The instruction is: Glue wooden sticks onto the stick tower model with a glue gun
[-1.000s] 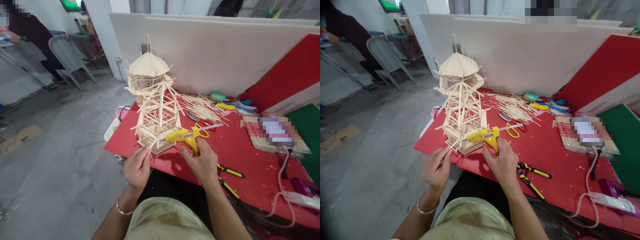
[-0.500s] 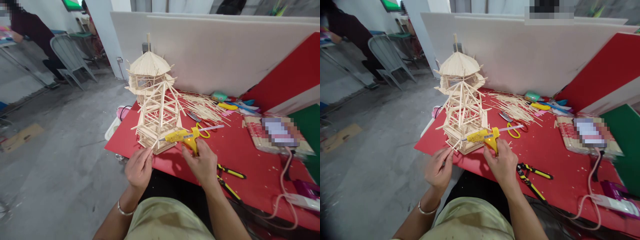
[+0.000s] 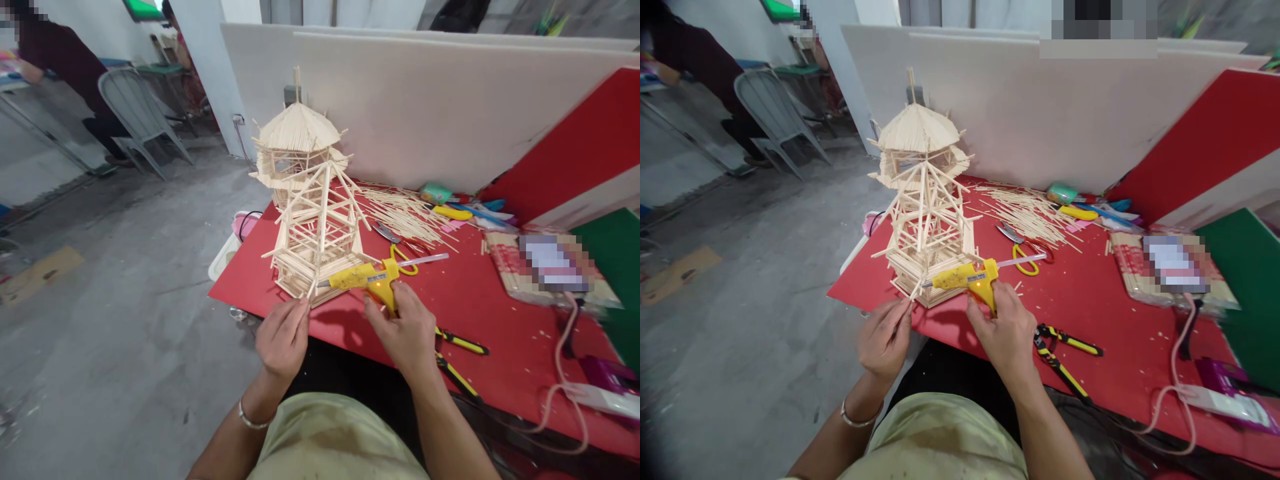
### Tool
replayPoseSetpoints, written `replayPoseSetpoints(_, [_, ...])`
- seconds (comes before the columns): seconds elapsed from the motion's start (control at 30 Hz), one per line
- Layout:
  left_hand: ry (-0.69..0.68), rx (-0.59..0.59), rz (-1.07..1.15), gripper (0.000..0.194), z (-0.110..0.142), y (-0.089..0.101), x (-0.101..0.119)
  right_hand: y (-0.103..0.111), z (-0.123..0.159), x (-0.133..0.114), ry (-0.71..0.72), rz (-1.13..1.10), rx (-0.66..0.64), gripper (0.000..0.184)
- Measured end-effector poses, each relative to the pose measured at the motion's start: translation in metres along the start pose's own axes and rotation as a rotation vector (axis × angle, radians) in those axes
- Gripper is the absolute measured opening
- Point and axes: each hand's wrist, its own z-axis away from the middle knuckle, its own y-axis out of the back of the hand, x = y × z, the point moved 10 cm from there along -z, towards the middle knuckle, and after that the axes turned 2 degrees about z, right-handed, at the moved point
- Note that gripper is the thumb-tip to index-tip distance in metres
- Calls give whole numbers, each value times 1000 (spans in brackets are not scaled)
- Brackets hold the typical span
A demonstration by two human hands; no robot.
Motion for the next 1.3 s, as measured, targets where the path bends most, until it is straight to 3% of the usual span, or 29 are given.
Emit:
replayPoseSetpoints(0.67, [-4,-27,20,32,-3,-3,6,-1,3,1,-6,-11,-16,26])
replayPoseSetpoints(0.97, [-32,-37,33,32,-6,-5,13,2,5,2,-20,-15,-15,50])
replayPoseSetpoints(1.3, [-31,-49,10,38,-2,-4,9,2,6,-1,-16,-83,-20,25])
